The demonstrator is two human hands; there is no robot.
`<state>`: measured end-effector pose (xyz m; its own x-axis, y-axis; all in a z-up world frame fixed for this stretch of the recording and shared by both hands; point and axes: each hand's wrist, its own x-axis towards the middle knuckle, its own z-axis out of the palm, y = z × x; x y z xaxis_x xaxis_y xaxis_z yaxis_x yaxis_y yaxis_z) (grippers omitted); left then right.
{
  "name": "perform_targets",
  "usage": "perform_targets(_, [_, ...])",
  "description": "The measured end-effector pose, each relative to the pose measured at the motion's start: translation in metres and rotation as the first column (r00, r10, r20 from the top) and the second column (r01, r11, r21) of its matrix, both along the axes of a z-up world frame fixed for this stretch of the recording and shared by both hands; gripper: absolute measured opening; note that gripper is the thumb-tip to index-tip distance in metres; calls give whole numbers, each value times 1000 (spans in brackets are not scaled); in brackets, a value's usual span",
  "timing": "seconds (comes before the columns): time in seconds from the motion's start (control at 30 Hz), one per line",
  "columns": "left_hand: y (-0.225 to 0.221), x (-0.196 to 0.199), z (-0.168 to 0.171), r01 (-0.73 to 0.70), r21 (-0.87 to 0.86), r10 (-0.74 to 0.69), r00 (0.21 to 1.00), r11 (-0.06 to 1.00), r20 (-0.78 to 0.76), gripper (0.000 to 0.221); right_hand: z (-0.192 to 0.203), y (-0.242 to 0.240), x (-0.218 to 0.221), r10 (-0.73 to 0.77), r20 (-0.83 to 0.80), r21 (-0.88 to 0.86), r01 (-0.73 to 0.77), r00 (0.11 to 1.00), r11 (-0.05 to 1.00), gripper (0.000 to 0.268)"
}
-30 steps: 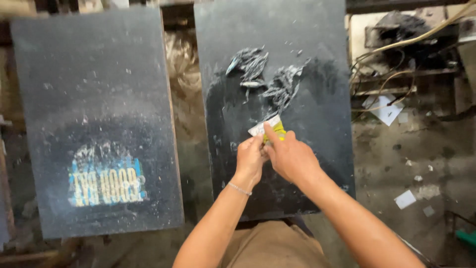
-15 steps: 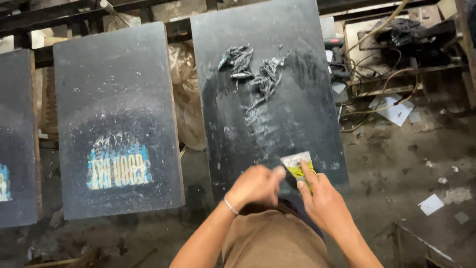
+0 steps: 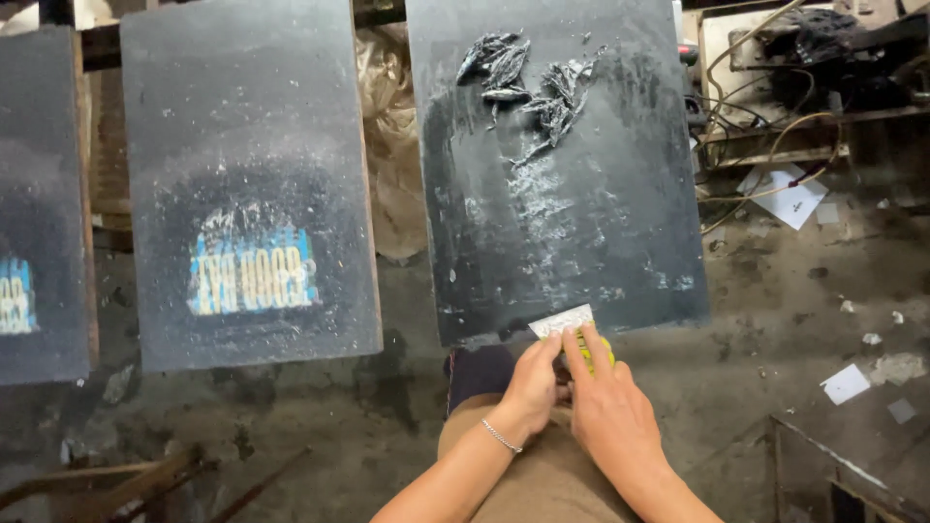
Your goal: Scraping residue and cleaning boards on a production line using a hand scraper.
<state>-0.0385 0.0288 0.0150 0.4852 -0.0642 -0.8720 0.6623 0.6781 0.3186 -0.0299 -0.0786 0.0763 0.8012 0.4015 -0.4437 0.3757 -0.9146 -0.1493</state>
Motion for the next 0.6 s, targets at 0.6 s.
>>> perform_targets(0.6, [94, 85, 5, 212, 38, -203, 963, 976, -176, 37, -18, 118, 66, 60, 103, -292, -28, 993, 956, 64])
